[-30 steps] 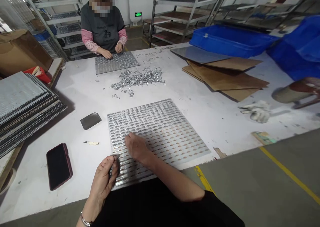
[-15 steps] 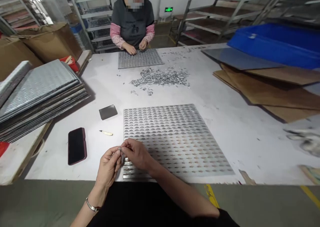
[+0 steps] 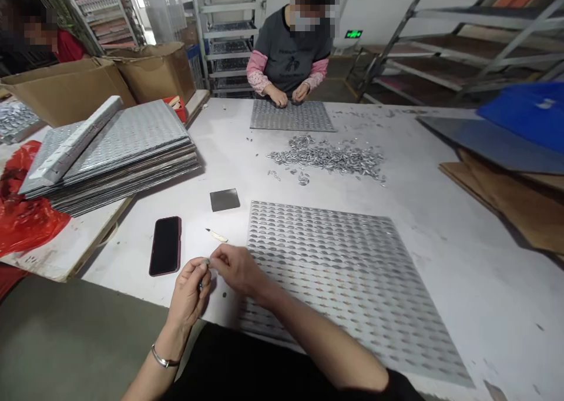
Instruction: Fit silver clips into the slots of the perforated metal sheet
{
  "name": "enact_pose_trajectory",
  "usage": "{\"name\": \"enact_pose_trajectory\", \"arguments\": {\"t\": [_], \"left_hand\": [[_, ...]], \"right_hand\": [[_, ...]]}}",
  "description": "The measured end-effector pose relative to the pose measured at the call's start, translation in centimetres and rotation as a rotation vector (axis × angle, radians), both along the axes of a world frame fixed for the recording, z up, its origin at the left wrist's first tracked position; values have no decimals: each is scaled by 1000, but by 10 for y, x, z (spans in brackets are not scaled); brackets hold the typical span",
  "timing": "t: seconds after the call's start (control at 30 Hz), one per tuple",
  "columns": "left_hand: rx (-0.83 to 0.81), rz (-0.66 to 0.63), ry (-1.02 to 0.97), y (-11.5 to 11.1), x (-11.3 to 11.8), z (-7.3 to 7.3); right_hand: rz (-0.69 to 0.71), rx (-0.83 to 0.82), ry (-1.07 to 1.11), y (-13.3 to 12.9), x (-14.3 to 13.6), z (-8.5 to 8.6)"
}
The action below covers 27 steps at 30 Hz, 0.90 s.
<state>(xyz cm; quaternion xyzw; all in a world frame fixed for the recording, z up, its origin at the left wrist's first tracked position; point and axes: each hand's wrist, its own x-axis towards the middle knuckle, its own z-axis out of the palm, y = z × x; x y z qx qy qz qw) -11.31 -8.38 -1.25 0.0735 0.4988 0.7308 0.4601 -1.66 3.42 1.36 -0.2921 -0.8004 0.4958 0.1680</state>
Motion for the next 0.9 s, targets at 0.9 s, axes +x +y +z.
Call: {"name": "enact_pose_trajectory", "arguments": {"t": [0.9], "left_hand": [[-105, -163, -2, -7, 7, 16]], "right_hand": [[-3, 129, 111, -18, 57, -4]]}}
